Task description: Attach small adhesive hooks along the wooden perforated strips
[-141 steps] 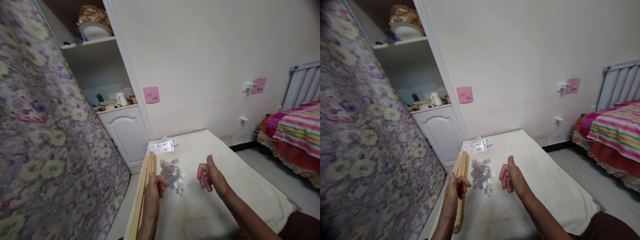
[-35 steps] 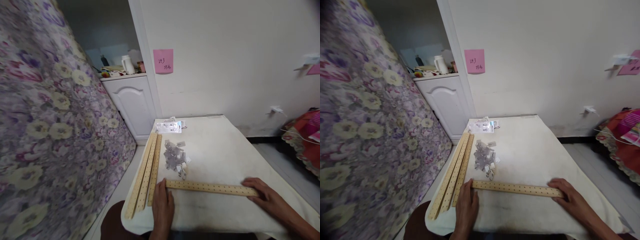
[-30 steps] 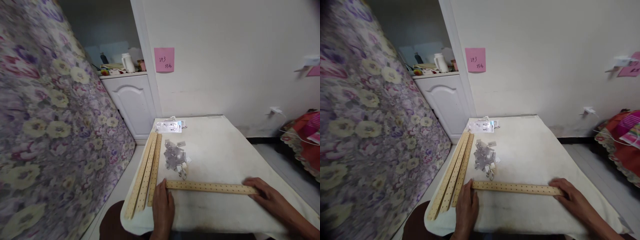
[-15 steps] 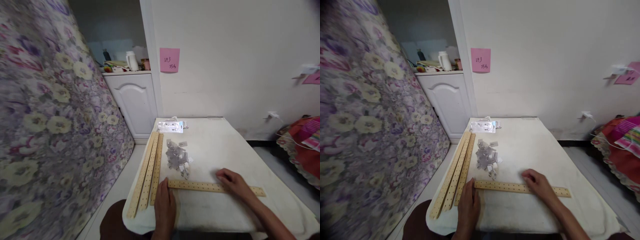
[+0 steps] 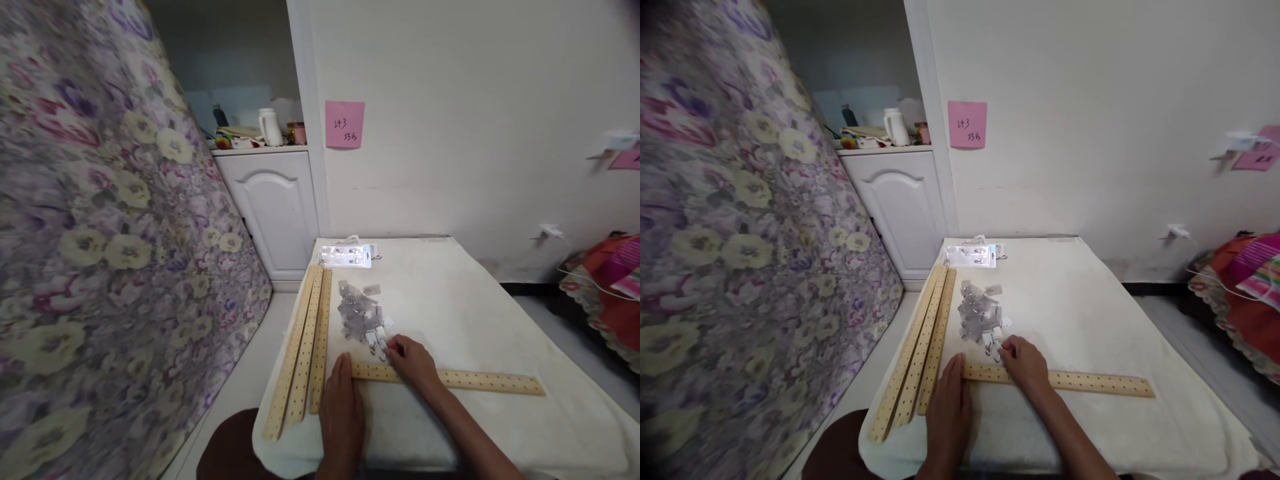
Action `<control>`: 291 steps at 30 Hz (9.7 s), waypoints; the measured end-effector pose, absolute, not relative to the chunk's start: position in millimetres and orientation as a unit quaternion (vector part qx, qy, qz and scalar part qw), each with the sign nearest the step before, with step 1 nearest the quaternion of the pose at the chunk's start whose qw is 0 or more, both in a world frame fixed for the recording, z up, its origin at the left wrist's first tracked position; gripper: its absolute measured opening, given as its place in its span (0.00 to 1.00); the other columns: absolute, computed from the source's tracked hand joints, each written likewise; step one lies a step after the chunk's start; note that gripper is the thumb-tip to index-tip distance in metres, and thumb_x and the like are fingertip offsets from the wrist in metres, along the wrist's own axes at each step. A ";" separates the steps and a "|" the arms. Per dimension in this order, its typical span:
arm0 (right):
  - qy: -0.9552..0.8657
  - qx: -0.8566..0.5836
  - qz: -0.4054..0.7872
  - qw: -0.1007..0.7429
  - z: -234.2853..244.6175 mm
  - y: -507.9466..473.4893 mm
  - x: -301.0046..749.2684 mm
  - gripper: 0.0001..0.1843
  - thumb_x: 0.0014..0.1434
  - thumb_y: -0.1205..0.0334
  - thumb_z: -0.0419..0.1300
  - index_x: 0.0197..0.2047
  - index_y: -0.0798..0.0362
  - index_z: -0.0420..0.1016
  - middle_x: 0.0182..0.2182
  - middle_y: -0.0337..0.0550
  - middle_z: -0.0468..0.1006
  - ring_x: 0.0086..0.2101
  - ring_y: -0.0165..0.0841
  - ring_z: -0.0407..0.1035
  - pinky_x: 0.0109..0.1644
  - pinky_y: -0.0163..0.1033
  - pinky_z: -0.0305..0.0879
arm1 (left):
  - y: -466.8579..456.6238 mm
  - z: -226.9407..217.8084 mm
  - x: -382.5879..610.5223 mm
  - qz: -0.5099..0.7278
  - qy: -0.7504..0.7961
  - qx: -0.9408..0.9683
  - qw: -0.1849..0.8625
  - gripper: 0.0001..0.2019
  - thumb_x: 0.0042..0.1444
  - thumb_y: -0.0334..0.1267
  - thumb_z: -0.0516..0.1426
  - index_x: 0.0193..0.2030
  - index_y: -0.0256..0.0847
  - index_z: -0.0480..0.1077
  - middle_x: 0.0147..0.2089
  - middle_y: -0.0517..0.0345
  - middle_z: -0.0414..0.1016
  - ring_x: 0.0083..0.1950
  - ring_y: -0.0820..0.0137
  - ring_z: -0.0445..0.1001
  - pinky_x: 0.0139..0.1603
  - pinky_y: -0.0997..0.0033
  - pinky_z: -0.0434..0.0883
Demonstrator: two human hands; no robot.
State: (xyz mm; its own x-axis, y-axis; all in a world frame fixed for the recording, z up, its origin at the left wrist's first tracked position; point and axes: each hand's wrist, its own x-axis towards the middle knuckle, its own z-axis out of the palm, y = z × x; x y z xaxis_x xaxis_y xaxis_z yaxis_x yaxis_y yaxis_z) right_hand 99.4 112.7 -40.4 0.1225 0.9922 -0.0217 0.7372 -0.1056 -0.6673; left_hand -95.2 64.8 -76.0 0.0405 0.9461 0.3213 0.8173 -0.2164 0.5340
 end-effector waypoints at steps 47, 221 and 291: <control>-0.539 -0.497 0.520 0.438 -28.4 36.3 65.7 0.10 0.54 0.56 0.58 0.26 0.54 0.68 0.21 0.36 0.69 0.24 0.28 0.60 0.29 0.34 0.56 | 29.9 -33.2 -70.0 0.460 0.485 0.425 0.611 0.16 0.50 0.52 0.57 0.29 0.39 0.65 0.21 0.66 0.65 0.21 0.77 0.62 0.23 0.76 0.59; -0.658 -0.660 0.214 0.294 -43.9 111.5 70.7 0.07 0.54 0.63 0.55 0.29 0.48 0.75 0.29 0.37 0.76 0.31 0.32 0.69 0.34 0.34 0.58 | 39.2 -70.8 -106.4 0.377 0.581 0.711 0.125 0.11 0.59 0.30 0.45 0.45 0.42 0.65 0.40 0.53 0.71 0.43 0.66 0.72 0.44 0.65 0.71; -0.470 -0.483 0.517 0.528 -38.5 73.7 149.5 0.17 0.49 0.58 0.62 0.43 0.53 0.74 0.38 0.46 0.79 0.30 0.34 0.73 0.31 0.37 0.68 | 94.6 -4.0 25.6 0.481 0.416 0.305 0.709 0.13 0.42 0.45 0.61 0.26 0.40 0.62 0.20 0.67 0.64 0.18 0.79 0.61 0.21 0.78 0.58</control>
